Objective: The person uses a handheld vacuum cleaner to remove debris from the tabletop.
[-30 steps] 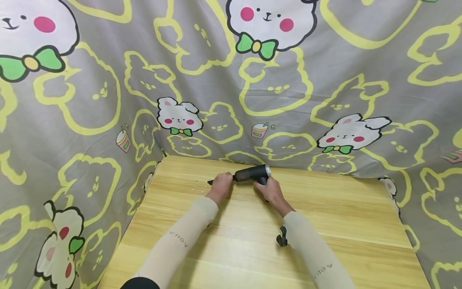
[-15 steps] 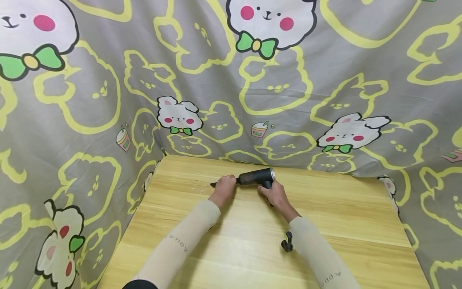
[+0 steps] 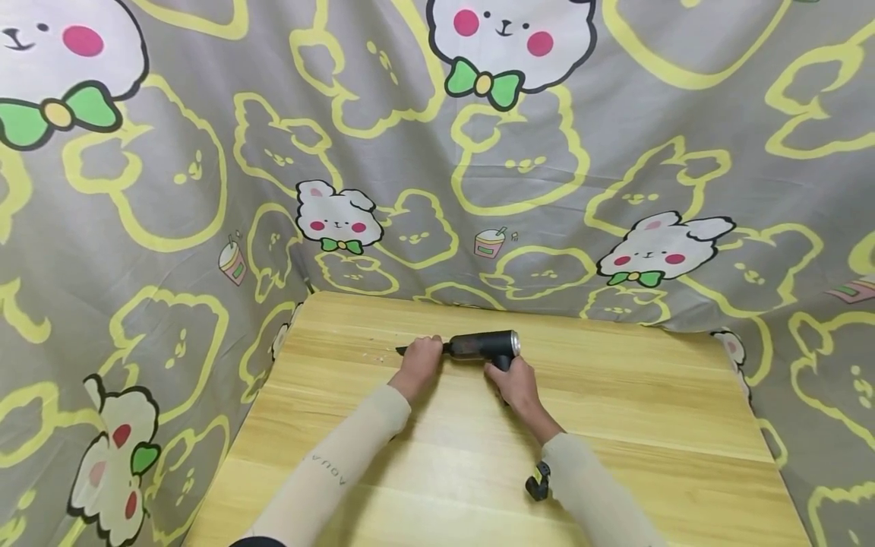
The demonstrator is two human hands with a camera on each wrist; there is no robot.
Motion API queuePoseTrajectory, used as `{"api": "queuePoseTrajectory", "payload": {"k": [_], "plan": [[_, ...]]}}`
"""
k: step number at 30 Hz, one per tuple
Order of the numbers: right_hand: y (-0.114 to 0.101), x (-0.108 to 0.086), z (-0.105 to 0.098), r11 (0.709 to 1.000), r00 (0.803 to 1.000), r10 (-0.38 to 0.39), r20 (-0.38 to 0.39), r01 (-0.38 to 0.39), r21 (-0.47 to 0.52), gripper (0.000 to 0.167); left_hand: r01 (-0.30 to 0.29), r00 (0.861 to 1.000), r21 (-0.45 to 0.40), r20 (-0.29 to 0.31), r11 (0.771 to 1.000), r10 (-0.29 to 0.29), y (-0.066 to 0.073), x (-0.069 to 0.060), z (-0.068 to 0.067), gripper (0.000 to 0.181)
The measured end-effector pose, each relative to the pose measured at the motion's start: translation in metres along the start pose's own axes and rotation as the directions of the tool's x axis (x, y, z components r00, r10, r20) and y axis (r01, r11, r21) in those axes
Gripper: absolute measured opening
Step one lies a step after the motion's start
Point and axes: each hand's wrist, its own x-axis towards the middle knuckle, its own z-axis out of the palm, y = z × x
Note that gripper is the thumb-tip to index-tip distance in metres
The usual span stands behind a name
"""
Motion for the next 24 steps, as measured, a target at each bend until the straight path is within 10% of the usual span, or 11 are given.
{"api": "queuePoseTrajectory", "payload": {"k": [24], "plan": [[-0.016, 0.001, 0.028, 0.999, 1.0, -0.01, -0.004, 0.01, -0.051, 0.037, 0.054, 0.998, -0.034, -0.024, 0.998, -0.054, -0.026, -0.022, 0.0, 0.01]]}}
